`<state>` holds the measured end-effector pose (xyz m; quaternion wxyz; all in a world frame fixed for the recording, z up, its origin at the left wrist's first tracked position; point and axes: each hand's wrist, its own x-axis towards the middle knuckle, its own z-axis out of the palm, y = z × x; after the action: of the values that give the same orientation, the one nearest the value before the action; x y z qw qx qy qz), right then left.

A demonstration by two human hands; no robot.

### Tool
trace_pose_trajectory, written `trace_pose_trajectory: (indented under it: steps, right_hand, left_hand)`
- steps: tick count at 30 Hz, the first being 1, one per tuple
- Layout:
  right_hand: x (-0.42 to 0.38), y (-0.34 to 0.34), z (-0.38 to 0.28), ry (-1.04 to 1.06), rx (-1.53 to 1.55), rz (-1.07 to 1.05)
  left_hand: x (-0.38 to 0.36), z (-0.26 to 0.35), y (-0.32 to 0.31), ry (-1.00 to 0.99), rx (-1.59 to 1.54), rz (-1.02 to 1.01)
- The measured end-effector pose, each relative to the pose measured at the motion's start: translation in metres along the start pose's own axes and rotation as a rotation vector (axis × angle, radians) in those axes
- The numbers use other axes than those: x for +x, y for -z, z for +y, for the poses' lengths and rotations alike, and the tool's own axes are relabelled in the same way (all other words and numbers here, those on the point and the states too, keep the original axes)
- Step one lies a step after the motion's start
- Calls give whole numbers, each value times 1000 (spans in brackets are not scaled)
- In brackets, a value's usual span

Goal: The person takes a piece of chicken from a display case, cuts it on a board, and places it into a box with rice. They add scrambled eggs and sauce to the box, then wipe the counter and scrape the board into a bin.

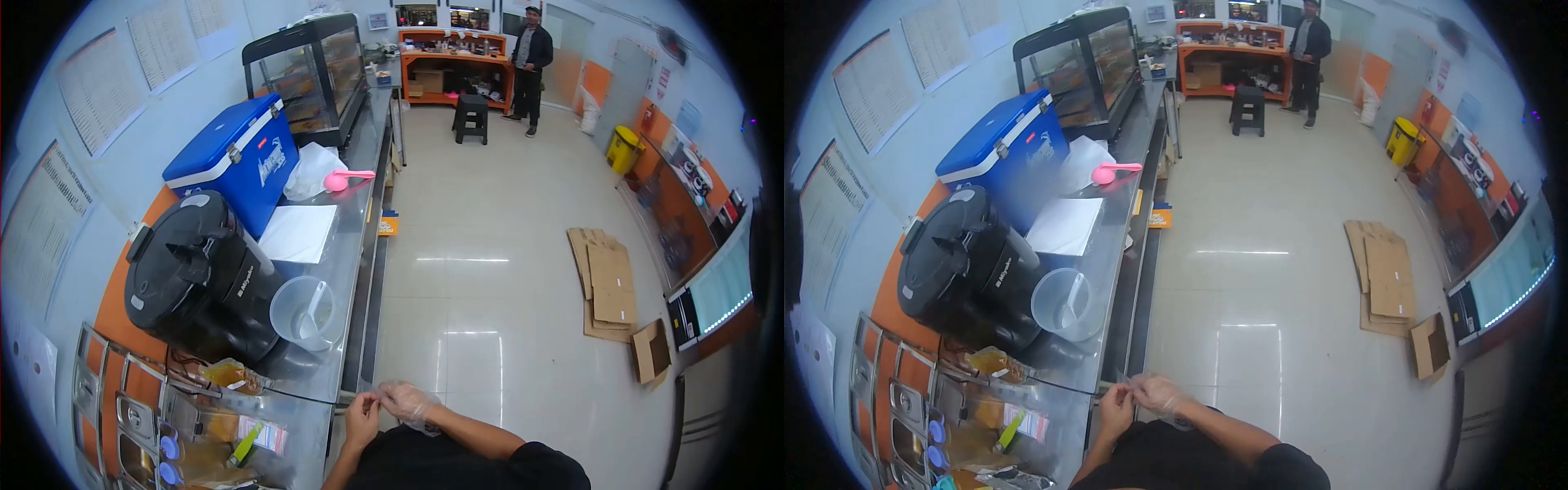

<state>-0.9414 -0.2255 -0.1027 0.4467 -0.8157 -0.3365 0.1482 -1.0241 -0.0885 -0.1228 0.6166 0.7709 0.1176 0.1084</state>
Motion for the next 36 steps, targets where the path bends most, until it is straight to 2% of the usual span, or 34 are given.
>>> trace_pose_trajectory:
  steps: [1, 3, 5, 10, 12, 19, 24, 30, 32, 34, 36]
  right_hand:
    - [-1, 2, 0, -4, -3, 11]
    - [-3, 6, -1, -67, 38, -111]
    - [-6, -4, 4, -27, 8, -48]
    - [-12, -10, 2, 4, 83, 59]
    - [-12, -16, 2, -132, 96, 84]
    - [-1, -23, -12, -133, 53, 141]
    - [1, -24, -22, -202, 28, 38]
    - [2, -27, -23, -165, 14, 82]
    - [0, -22, -19, -156, 31, 58]
    - [-1, -16, -19, -146, 46, 33]
    - [-3, -13, -20, -130, -108, -45]
  left_hand:
    - [-2, 8, 2, -69, 94, -3]
    - [-3, 11, 2, -142, 186, -11]
    - [-7, 7, 4, -218, 507, -83]
    - [-5, 7, -4, -330, 521, -78]
    - [-5, 5, -4, -350, 545, -61]
    - [-4, 0, -2, -382, 581, 66]
    - [-10, 2, 0, -358, 607, 128]
    - [-12, 5, 7, -338, 634, 146]
    - [-11, 1, 14, -322, 670, 51]
    - [-12, 3, 15, -344, 654, 40]
    - [-13, 3, 13, -366, 637, 28]
